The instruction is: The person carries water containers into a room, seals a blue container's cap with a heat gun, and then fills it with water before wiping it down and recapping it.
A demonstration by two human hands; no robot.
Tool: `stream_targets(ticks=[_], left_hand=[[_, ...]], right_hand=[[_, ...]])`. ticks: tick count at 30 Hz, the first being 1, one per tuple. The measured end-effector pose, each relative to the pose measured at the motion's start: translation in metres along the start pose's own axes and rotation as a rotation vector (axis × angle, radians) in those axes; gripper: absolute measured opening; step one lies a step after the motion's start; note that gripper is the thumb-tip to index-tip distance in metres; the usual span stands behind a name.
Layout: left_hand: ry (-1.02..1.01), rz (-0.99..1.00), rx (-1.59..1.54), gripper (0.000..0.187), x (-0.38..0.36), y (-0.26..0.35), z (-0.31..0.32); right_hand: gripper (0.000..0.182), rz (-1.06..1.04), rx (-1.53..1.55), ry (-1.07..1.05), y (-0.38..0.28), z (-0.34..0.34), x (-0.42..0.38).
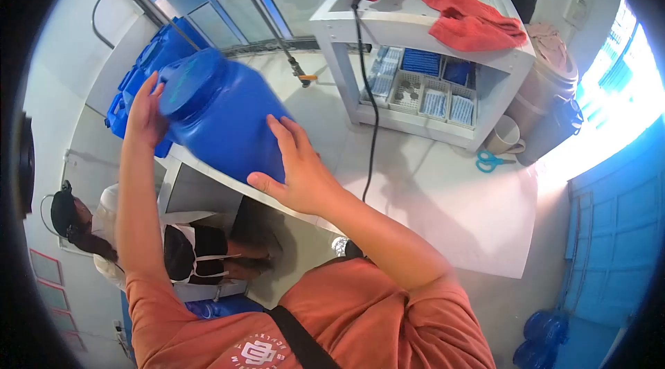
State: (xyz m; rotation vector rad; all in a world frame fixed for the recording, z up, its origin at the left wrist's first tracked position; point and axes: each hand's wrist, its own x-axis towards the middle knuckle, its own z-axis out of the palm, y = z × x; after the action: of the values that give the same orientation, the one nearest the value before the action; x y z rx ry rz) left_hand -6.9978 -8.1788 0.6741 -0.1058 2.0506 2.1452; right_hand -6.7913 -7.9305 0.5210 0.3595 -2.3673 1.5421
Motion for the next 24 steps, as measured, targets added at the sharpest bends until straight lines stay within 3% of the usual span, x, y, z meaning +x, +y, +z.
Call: stream_targets(ticks=[1,3,5,7,9,11,13,16,17,19,23,24], left_hand=[[-0.147,-0.088,-0.187,0.050,0.001,0.001,0.003],[-0.162,-0.060,-0.177,0.042,-0.002,0.006,-0.001],[-0.337,0.127,-0.187,0.046,-0.009,0.006,-0.016],[-0.334,0.154,-0.279,0.039,-0.033,0.001,-0.004],[-0.171,0.482,-0.192,0.035,-0.065,-0.013,0.029],[-0.339,0.641,-0.181,0.031,-0.076,-0.051,0.052],[-0.344,0.543,-0.026,0.032,-0.099,-0.086,0.076],[-0.466,0.766,0.251,0.020,-0.108,-0.145,0.098],[-0.474,0.760,0.246,0.020,-0.111,-0.156,0.101],[-0.548,1.066,0.471,0.024,-0.114,-0.170,0.105],[-0.570,1.148,0.522,0.026,-0.076,-0.195,0.107],[-0.499,1.199,0.679,0.024,-0.050,-0.203,0.100]], right_hand=[[0.085,-0.010,-0.047,0.038,-0.002,0.005,0.006],[0.086,-0.097,0.010,0.040,0.017,0.006,0.019],[0.088,-0.158,0.072,0.047,0.036,-0.001,0.024],[0.087,0.136,0.390,-0.010,0.047,-0.013,0.024],[0.087,0.245,0.493,0.086,0.044,-0.023,0.017],[0.087,0.351,0.595,0.187,0.043,-0.029,0.009],[0.088,0.616,0.827,0.175,0.044,-0.029,-0.002],[0.094,0.737,0.931,0.039,0.052,-0.022,-0.011],[0.096,0.782,0.996,-0.043,0.057,-0.018,-0.014],[0.099,0.833,0.975,-0.004,0.069,-0.007,-0.012],[0.105,0.759,0.879,0.156,0.089,0.004,-0.005],[0.107,0.731,0.604,0.260,0.107,0.008,-0.006]])
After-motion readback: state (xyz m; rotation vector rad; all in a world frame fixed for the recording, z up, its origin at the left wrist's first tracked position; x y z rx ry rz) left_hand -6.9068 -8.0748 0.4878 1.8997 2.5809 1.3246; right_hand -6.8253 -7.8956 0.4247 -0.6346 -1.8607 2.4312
